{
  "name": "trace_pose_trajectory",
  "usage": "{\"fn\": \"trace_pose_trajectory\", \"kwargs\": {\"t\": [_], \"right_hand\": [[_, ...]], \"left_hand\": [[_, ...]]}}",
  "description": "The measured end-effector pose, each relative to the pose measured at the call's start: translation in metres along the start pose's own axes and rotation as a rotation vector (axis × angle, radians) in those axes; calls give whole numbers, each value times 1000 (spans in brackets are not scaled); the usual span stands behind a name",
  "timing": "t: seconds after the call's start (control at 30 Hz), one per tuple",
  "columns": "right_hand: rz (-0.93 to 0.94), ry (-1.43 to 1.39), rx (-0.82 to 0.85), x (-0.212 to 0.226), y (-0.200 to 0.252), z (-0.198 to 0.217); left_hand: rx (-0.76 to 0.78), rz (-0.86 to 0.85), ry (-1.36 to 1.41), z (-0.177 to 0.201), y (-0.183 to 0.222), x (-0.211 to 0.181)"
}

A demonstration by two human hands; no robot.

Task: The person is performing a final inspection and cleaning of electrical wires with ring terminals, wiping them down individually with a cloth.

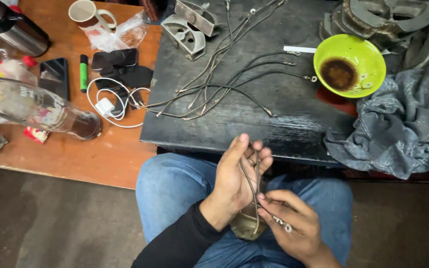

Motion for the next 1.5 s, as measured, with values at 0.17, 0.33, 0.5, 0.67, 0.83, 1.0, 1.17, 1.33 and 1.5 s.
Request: {"fn": "trace_pose_trajectory", "kwargs": {"t": [0.17,0.33,0.5,0.67,0.83,1.0,1.17,1.33,1.5], "right_hand": [[16,-45,6,0,2,-7],[-77,-69,2,-7,-2,-1],[-158,-90,-9,31,-85,47],[-92,11,-79,34,-191,89],[-154,-481,97,15,-285,74],[-254,-285,136,-10,-358,32],[-381,-294,75,-88,-424,6],[-674,-374,-43,-131,-442,-23],[-816,-179,21,-95,-411,-2]], "left_hand": [[66,-24,47,-6,-2,-8],[102,-156,15,-11,-3,-18],[245,-203,-289,-21,-14,-65],[428,-298,-1026,-59,-12,-131],[451,-650,-2004,-82,-35,-144],[334,-537,-2114,-75,-104,-168],[358,-606,-2137,-37,-179,-185],[254,-891,-2318,-13,-194,-167],[164,-1011,-2620,-12,-188,-164]]}}
Point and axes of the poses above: each hand's wrist, its own y-axis away from the middle knuckle, its own z-axis out of the back of the hand, x = y × z, the point moved 2 cm from there along -y, towards the middle knuckle, and after that the axes turned 10 degrees about -z, right-handed, at the moved point
